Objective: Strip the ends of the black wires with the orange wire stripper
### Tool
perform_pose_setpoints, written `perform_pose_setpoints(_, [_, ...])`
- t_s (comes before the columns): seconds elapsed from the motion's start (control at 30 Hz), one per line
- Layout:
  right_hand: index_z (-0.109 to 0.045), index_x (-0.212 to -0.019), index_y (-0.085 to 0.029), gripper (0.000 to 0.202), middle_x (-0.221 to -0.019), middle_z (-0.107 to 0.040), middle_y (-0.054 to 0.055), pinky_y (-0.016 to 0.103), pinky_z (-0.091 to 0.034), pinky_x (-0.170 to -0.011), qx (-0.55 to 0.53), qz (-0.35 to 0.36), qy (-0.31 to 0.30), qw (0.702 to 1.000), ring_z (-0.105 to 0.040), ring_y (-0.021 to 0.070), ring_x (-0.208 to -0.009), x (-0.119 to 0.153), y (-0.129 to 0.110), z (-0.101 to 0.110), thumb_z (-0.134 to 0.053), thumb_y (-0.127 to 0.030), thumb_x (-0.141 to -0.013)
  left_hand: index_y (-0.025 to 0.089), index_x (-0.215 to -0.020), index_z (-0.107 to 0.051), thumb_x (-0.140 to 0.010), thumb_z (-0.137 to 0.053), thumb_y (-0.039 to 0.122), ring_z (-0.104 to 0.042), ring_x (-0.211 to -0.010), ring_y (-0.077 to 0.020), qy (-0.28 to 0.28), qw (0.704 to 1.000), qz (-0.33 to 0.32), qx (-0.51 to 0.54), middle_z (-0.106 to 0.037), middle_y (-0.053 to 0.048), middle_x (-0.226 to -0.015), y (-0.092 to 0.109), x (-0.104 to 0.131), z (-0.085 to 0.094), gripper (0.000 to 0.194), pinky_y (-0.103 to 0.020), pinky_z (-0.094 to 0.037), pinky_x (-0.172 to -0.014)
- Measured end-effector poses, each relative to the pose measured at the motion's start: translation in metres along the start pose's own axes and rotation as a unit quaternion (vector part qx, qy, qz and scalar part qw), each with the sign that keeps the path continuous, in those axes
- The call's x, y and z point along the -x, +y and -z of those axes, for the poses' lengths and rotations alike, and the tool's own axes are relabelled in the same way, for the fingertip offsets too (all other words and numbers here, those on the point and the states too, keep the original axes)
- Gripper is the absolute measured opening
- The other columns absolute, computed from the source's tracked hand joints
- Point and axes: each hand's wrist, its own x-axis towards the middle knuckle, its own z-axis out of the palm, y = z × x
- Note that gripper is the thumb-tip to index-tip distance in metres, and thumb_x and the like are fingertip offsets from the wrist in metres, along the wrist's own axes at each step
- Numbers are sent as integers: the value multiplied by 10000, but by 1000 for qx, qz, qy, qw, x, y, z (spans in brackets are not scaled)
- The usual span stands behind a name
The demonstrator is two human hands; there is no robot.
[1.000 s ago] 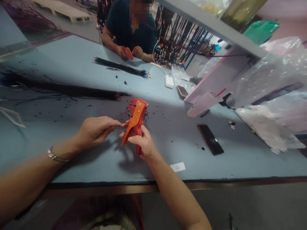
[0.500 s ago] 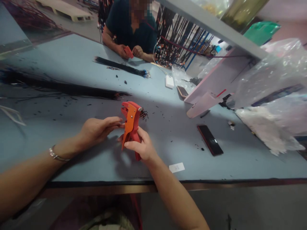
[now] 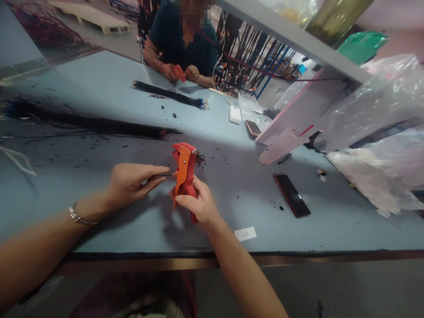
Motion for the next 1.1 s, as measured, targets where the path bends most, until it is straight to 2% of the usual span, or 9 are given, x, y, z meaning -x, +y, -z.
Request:
perform_pose_setpoints(0.17, [-573,-1184,-198,494,-853,-661,28,333,-503,-703,30,-18,-9,999,-615,192,-772,0,0,-1,-686,-275,-710,250,-822,-703,-933,-560,278,-564,-499,-92,34,998,-27,-45,-653,43,-577,0,0,-1,182,-233,-350,-506])
perform_pose_setpoints(0.27, [-578,-1173,-196,483,-853,-665,32,324,-503,-689,21,-29,-4,999,-616,194,-781,0,-1,-1,-685,-269,-708,247,-799,-695,-935,-541,226,-501,-481,-97,23,993,-63,-95,-592,50,-533,-2,1,0,206,-246,-314,-491])
perform_pose_setpoints(0.4, [-590,-1164,-187,473,-852,-674,38,308,-503,-677,0,-36,1,999,-618,193,-796,0,-2,-1,-687,-243,-704,224,-829,-690,-939,-517,175,-514,-543,-108,-2,984,-103,-145,-600,30,-588,-2,0,3,211,-243,-325,-517])
perform_pose_setpoints(0.6, [-600,-1144,-183,462,-820,-669,28,314,-508,-672,2,-38,15,999,-627,191,-761,-1,0,-1,-684,-250,-694,222,-779,-679,-938,-521,202,-458,-481,-106,-10,982,-98,-164,-541,37,-520,1,-1,2,225,-268,-273,-483])
perform_pose_setpoints(0.67, [-605,-1131,-178,454,-809,-667,27,316,-511,-657,-8,-41,18,999,-632,195,-743,-1,1,0,-683,-255,-691,233,-840,-692,-935,-520,192,-469,-469,-103,-7,984,-93,-153,-570,44,-527,0,1,0,201,-268,-276,-477])
perform_pose_setpoints(0.77, [-614,-1114,-175,438,-785,-673,26,309,-510,-647,-19,-45,24,999,-635,196,-738,-2,0,-1,-686,-243,-687,238,-947,-691,-927,-531,204,-548,-515,-98,-5,994,-48,-98,-666,39,-631,1,2,-3,165,-250,-320,-492])
perform_pose_setpoints(0.93, [-617,-1137,-195,459,-799,-676,22,307,-508,-654,-9,-51,21,998,-637,200,-764,-2,-4,-4,-688,-224,-684,220,-868,-680,-915,-501,238,-580,-547,-91,-47,998,45,-5,-708,14,-733,4,0,-1,186,-220,-378,-525])
perform_pose_setpoints(1.1, [-607,-1167,-203,448,-1015,-672,63,325,-530,-704,-53,-14,32,998,-650,213,-866,-1,-2,-1,-669,-233,-724,212,-824,-679,-861,-552,259,-580,-570,-105,8,981,193,13,-710,16,-718,4,-2,1,140,-216,-411,-562])
